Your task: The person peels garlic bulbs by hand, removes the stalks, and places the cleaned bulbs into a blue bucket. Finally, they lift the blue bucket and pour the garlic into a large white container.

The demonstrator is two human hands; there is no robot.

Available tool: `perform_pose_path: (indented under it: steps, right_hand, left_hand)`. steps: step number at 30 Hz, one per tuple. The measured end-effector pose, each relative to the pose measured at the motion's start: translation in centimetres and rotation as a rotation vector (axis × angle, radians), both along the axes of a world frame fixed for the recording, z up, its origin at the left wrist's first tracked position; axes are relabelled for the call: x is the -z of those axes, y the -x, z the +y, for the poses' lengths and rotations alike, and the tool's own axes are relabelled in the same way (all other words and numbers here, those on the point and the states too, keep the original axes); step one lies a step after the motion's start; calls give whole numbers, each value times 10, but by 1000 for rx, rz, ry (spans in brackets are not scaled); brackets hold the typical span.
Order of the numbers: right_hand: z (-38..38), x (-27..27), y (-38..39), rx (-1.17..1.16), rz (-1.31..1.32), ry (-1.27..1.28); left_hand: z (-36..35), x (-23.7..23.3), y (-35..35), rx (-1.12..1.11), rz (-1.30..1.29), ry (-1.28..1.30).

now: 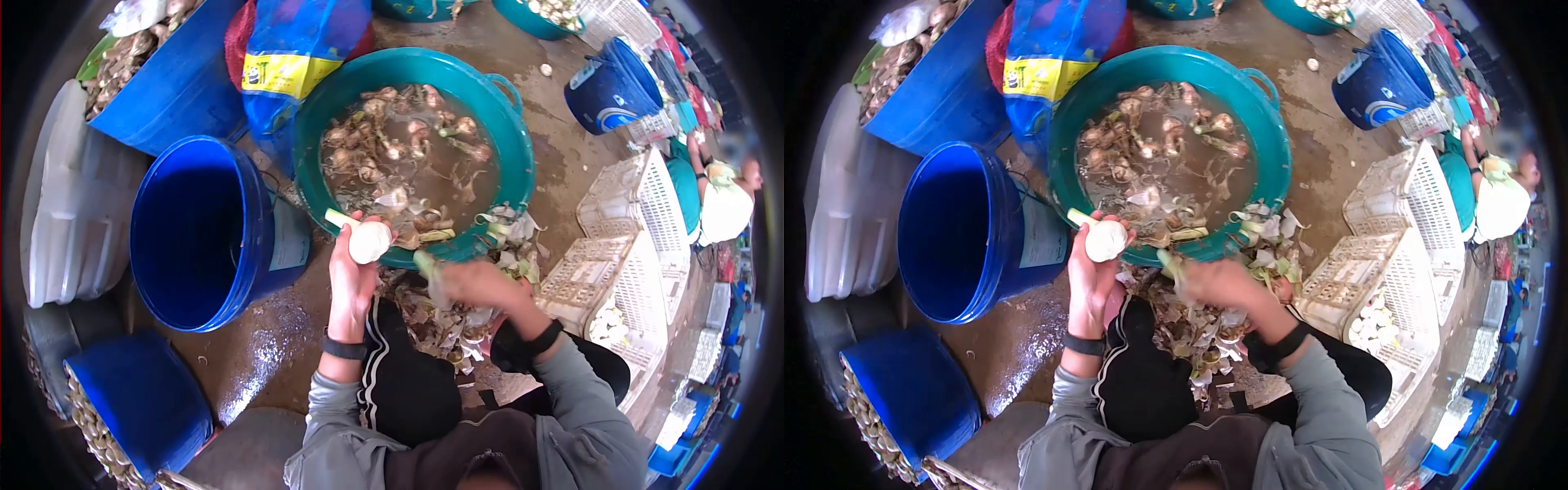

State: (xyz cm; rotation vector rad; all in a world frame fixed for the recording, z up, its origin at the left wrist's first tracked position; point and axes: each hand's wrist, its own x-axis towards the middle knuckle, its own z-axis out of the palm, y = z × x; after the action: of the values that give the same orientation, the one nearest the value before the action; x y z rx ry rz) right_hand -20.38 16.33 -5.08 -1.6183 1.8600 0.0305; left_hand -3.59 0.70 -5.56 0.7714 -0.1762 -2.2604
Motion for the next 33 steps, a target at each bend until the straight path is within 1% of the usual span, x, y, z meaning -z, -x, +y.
perform_pose_path:
  steps: [2,4,5,6,7,8,9,10,11,12,13,14,16,17,18,19,20,21,22,23,24,26,27,28,29,30,32,33]
  right_hand:
    - [3,11,-5,-137,-156,255]
    - [-30,-16,8,183,-569,225]
    - [-43,-11,32,121,-311,345]
    - [-59,-2,63,57,-43,454]
    - [-73,11,97,144,68,530]
    - [-84,29,133,226,179,607]
    - [-96,54,172,266,320,458]
    - [-109,74,202,300,452,314]
    - [-118,80,214,304,456,333]
    - [-126,87,222,373,443,209]
    - [-132,97,225,437,424,75]
    - [-138,116,228,475,342,-37]
    - [-136,189,235,468,289,2]
    - [-140,181,236,470,293,3]
    - [-144,174,235,398,23,3]
    - [-148,158,223,319,-254,-2]
    - [-144,111,191,464,-475,33]
    - [-134,53,149,606,-693,65]
    - [-128,34,124,641,-771,108]
    - [-119,-5,93,652,-954,149]
    - [-112,-14,72,670,-1046,205]
    - [-98,-10,37,624,-1028,403]
    - [-94,-2,28,582,-943,479]
    - [-89,4,21,541,-855,553]
    - [-86,-5,12,524,-846,521]
    - [-82,-16,-2,533,-707,564]
    - [-77,-12,-21,375,-451,838]
    - [-76,-11,-26,238,-252,969]
  left_hand:
    - [3,-28,-3,55,-345,434]
    - [-11,-80,-24,-40,-646,952]
    - [-26,-101,-39,-202,-914,1170]
    - [-36,-133,-47,-307,-904,1246]
    - [-58,-148,-65,-397,-1092,1426]
    - [-85,-159,-94,-231,-1279,1466]
    - [-105,-168,-109,-182,-1719,1757]
    - [-116,-174,-114,-250,-2047,1965]
    - [-114,-178,-113,-253,-1955,1968]
    - [-108,-179,-108,-250,-1865,1970]
    - [-94,-172,-99,-142,-1458,1779]
    - [-79,-163,-84,-46,-1067,1554]
    - [-69,-147,-62,427,-1073,1740]
    - [-64,-128,-46,548,-951,1596]
    - [-60,-103,-28,663,-831,1444]
    - [-56,-78,-11,682,-797,1334]
    - [-51,-56,5,691,-765,1221]
    - [-45,-42,24,634,-851,1305]
    - [-38,-34,41,575,-937,1393]
    - [-29,-29,54,493,-1003,1510]
    - [-21,-27,62,403,-1068,1627]
    - [-9,-30,64,374,-1066,1542]
    - [-7,-32,59,300,-1082,1627]
    - [-2,-33,51,294,-1084,1626]
    - [4,-35,42,275,-1143,1685]
    - [8,-37,34,254,-1205,1744]
    - [14,-42,21,226,-1245,1793]
    - [16,-41,16,192,-1282,1852]
